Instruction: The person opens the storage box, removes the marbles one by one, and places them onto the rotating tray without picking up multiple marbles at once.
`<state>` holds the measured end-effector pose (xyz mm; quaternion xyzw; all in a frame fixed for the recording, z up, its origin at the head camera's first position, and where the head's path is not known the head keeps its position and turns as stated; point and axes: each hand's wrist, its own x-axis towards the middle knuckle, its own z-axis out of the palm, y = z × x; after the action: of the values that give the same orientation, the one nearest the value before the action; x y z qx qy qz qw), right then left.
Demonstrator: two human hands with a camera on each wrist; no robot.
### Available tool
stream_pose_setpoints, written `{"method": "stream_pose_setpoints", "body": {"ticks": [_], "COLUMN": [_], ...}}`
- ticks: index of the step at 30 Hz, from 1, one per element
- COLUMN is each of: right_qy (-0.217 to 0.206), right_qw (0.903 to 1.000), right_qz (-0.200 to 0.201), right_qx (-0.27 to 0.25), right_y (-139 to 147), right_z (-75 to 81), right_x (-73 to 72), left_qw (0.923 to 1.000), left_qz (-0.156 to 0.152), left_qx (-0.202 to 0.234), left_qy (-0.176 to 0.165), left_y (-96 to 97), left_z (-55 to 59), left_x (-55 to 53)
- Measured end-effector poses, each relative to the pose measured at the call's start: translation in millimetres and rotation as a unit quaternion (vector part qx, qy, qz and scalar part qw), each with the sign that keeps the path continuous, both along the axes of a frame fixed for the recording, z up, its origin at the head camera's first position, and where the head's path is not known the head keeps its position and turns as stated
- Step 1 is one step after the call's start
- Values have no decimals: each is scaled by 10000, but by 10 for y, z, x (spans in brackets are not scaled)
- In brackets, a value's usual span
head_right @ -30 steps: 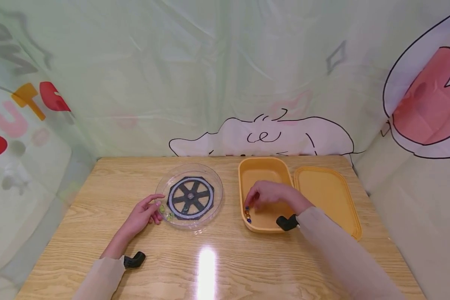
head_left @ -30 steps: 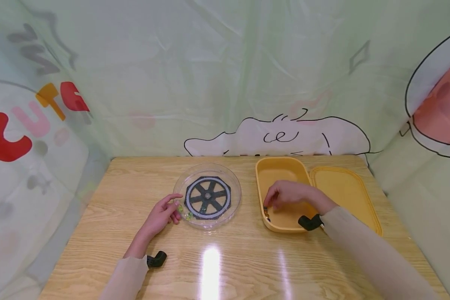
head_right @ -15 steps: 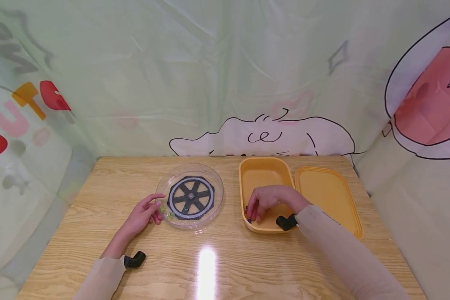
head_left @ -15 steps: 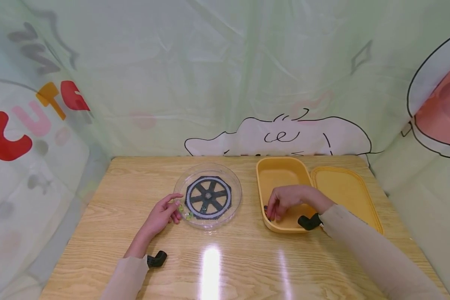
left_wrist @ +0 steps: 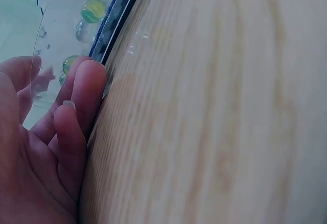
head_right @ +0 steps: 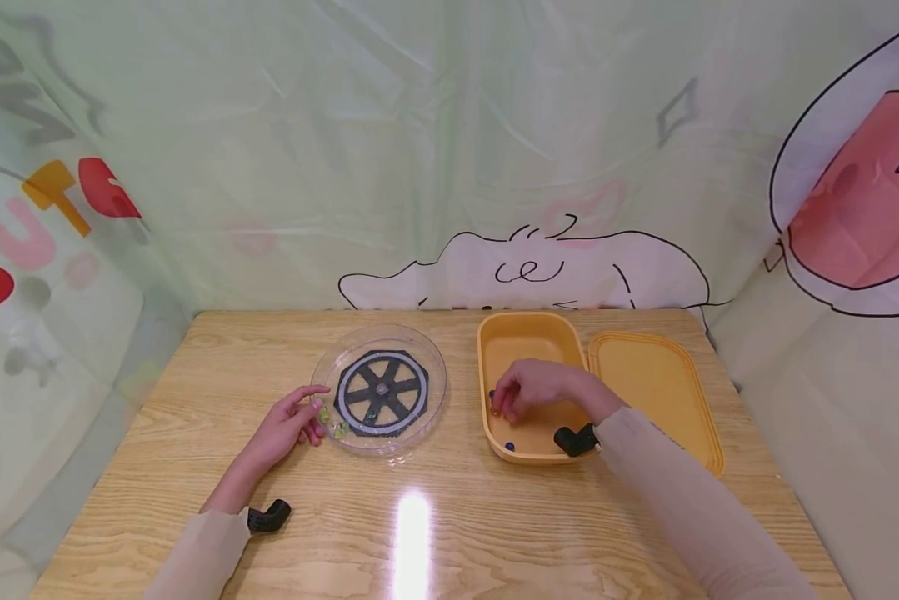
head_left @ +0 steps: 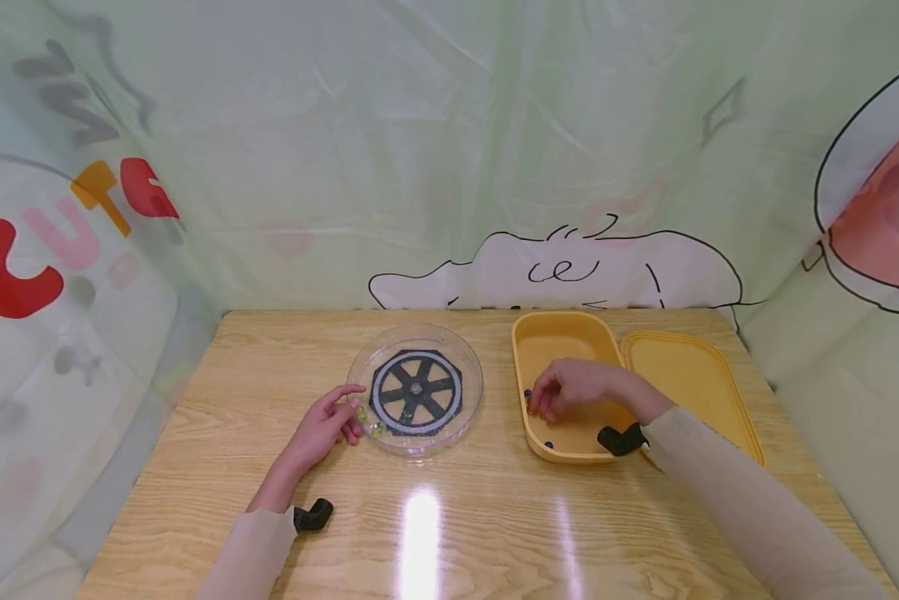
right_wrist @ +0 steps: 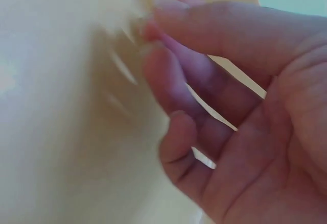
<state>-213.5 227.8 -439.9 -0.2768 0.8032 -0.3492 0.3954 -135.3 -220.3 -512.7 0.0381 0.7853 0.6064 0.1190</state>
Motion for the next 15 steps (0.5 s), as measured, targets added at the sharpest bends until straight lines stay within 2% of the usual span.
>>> {"method": "stream_pose_setpoints", "body": {"ticks": [5, 9, 12, 15], "right_qy": [1025, 1698, 1921, 2036], "right_qw": [9944, 9837, 9777, 9753], "right_qz": [-163, -594, -830, -825], "right_qx": [-176, -56, 141, 219], "right_y": [16, 3, -21, -52], "right_z": [-19, -40, -73, -126], "right_x": [-50, -81, -106, -139], "left_qw": [10000, 9999, 9998, 9998], "left_qz": [-7, -19, -23, -40], "left_qx": [-32, -41, -47, -67], "left_qy": [-79, -154, -179, -197], "left_y": [-9, -4, 19, 54], "left_z": [-7, 4, 86, 216], "left_x": [-20, -27, -1, 51]}}
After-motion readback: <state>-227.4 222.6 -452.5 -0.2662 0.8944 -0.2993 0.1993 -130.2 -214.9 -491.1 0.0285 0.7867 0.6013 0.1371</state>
